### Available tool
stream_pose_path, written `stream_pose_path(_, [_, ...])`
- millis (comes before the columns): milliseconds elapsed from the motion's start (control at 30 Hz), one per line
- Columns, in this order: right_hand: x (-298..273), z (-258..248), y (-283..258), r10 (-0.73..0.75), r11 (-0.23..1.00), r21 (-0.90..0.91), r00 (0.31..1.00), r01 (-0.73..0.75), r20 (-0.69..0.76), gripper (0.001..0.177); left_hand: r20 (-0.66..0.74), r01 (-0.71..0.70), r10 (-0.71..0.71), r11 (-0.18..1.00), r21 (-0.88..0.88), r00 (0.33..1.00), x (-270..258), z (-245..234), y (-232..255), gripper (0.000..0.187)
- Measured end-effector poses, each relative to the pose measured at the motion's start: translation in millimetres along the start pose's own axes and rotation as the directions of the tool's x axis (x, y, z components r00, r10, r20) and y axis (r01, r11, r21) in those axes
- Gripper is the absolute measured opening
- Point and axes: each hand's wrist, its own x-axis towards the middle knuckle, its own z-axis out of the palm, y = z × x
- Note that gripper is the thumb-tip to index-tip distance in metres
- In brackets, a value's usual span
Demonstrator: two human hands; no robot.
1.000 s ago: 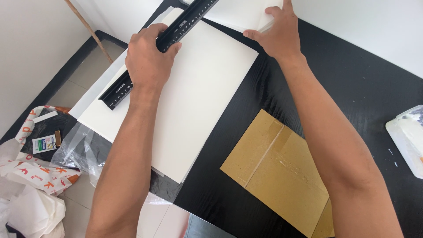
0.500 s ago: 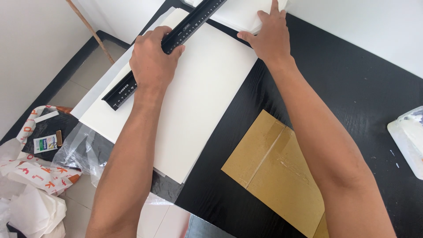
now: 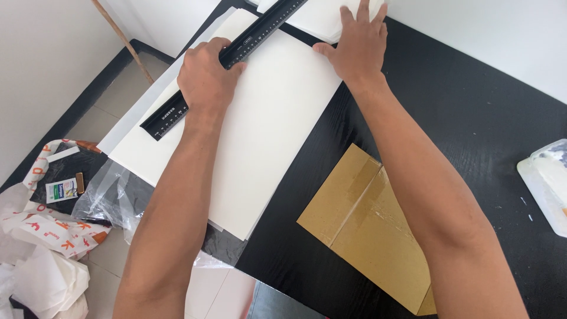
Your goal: The person is wrapping a piece of cardboard with white paper, folding the edges carefully and then applying glue with a brush to secure the paper in place.
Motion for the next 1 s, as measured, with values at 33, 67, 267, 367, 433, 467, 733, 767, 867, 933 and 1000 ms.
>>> stream_pose_path(33, [-6,-10,-7,0.002,1.000,0.000,1.000,-0.002,-0.003,0.086,-0.002,-0.004,0.004,1.000,0.000,1.000,0,0,0,0.047])
stream_pose_path(67, [-11,-20,-14,-0.117,0.993,0.007,0.993,0.117,-0.005,0.081,-0.004,-0.007,0.007,1.000,-0.006,1.000,0,-1,0,0.047])
stream_pose_path(267, [-117,-91,-66,-0.755,0.572,0.663,0.626,0.483,0.195,0.051,-0.009,-0.028,0.028,1.000,-0.003,1.000,-1,1,-5,0.044])
stream_pose_path(367, [-158,-89,-77,-0.922,0.254,0.656,0.382,0.711,-0.057,0.036,-0.022,-0.055,0.055,0.998,0.016,0.998,-2,3,-3,0.044])
stream_pose_path(433, [-169,-82,-82,-0.930,0.194,0.574,0.335,0.795,-0.150,0.027,-0.016,-0.056,0.056,0.998,0.023,0.998,-3,4,-4,0.044])
stream_pose_path(467, [-169,-79,-83,-0.927,0.186,0.578,0.337,0.794,-0.165,0.023,-0.041,-0.073,0.074,0.997,0.030,0.996,-3,7,-7,0.044])
stream_pose_path(733, [-162,-77,-87,-0.917,0.158,0.692,0.365,0.705,-0.162,0.020,-0.136,-0.141,0.149,0.987,0.073,0.979,-3,19,-17,0.044])
stream_pose_path(767, [-163,-79,-87,-0.912,0.159,0.695,0.375,0.701,-0.169,0.019,-0.129,-0.141,0.150,0.987,0.081,0.980,-3,19,-17,0.044])
stream_pose_path(867, [-168,-84,-87,-0.898,0.177,0.687,0.401,0.705,-0.180,0.019,-0.108,-0.132,0.142,0.987,0.094,0.984,-3,18,-15,0.044])
stream_pose_path(933, [-171,-86,-87,-0.890,0.194,0.672,0.416,0.714,-0.185,0.019,-0.098,-0.125,0.134,0.988,0.096,0.986,-2,17,-14,0.044])
stream_pose_path(1000, [-176,-86,-89,-0.859,0.242,0.678,0.478,0.694,-0.182,0.016,-0.120,-0.132,0.143,0.987,0.092,0.982,-3,17,-15,0.042])
